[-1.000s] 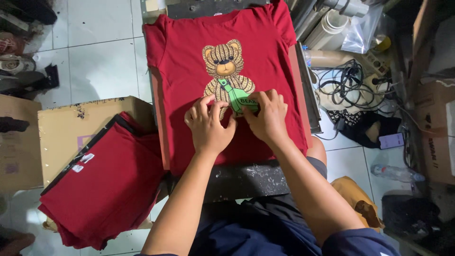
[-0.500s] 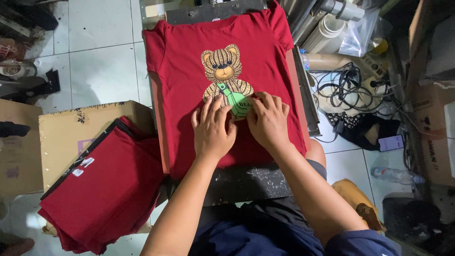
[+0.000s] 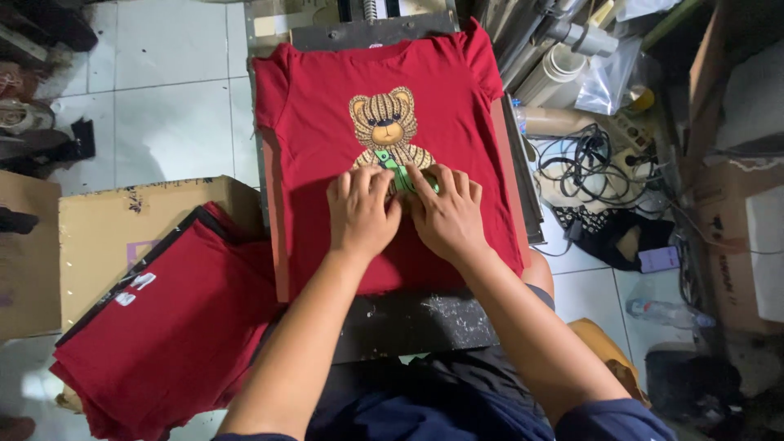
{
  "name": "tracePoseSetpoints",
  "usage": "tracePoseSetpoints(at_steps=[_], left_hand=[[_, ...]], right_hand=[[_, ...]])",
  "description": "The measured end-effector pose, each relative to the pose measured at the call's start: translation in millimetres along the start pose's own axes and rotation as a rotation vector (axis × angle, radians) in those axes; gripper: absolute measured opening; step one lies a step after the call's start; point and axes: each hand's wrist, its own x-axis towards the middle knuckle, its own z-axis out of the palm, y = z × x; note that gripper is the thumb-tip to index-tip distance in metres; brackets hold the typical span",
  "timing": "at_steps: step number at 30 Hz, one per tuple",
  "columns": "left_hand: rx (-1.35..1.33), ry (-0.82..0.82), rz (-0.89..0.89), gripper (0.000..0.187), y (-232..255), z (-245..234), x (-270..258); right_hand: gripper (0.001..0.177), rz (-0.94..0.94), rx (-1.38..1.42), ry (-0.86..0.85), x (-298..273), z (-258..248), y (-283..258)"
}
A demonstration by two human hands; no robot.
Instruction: The person places a red t-shirt with a bull graphic onto a heat press machine, smooths it out, and operates the press. They then remove the shirt and place a second red t-shirt with a teddy bear graphic onto the press, smoothing it before operating the machine again.
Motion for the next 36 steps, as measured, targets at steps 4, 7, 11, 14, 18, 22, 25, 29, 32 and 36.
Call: tracePoseSetpoints(at_steps=[4, 7, 11, 14, 18, 22, 25, 29, 32, 36], left_hand=[[-0.023, -0.026, -0.014, 0.055, 14.0, -36.9, 8.2], [-0.083, -0.299, -0.120, 0.062, 19.8, -50.6, 14.3], [-0.088, -0.269, -0.121, 0.064, 21.0, -51.5, 14.2], [-0.093, -0.259, -0.146, 0.067, 22.5, -54.0, 16.5], [-0.063, -0.280, -0.155, 0.071, 23.9, -54.6, 17.2], [-0.060, -0.324, -0.158, 0.072, 20.4, -54.7, 17.0], [-0.071, -0.368, -0.156, 0.074, 15.3, -58.0, 19.2], [-0.137, -0.402, -0.137, 0.077, -5.3, -69.8, 14.5], [-0.089, -0.356, -0.111, 0.078, -14.6, -72.4, 1.5], [-0.126, -0.315, -0.055, 0.073, -12.5, -84.3, 2.3]], right_hand=[[0.035, -0.020, -0.053, -0.006, 2.6, -6.2, 0.7], [0.050, 0.065, -0.056, -0.050, 7.8, -6.0, 0.4], [0.052, 0.049, 0.048, -0.151, 13.0, -3.1, 2.6], [0.056, 0.048, -0.005, -0.195, 13.7, -4.1, 4.7], [0.064, 0.150, 0.004, -0.284, 12.9, -7.7, 5.6], [0.062, 0.135, -0.042, -0.297, 11.3, -12.9, 4.7], [0.066, 0.164, -0.046, -0.372, 9.0, -17.0, 13.3], [0.067, 0.184, -0.040, -0.410, 5.5, -26.1, 20.8], [0.066, 0.200, -0.018, -0.401, 2.1, -25.5, 20.2], [0.070, 0.056, -0.015, -0.351, 7.4, -26.6, 11.0]])
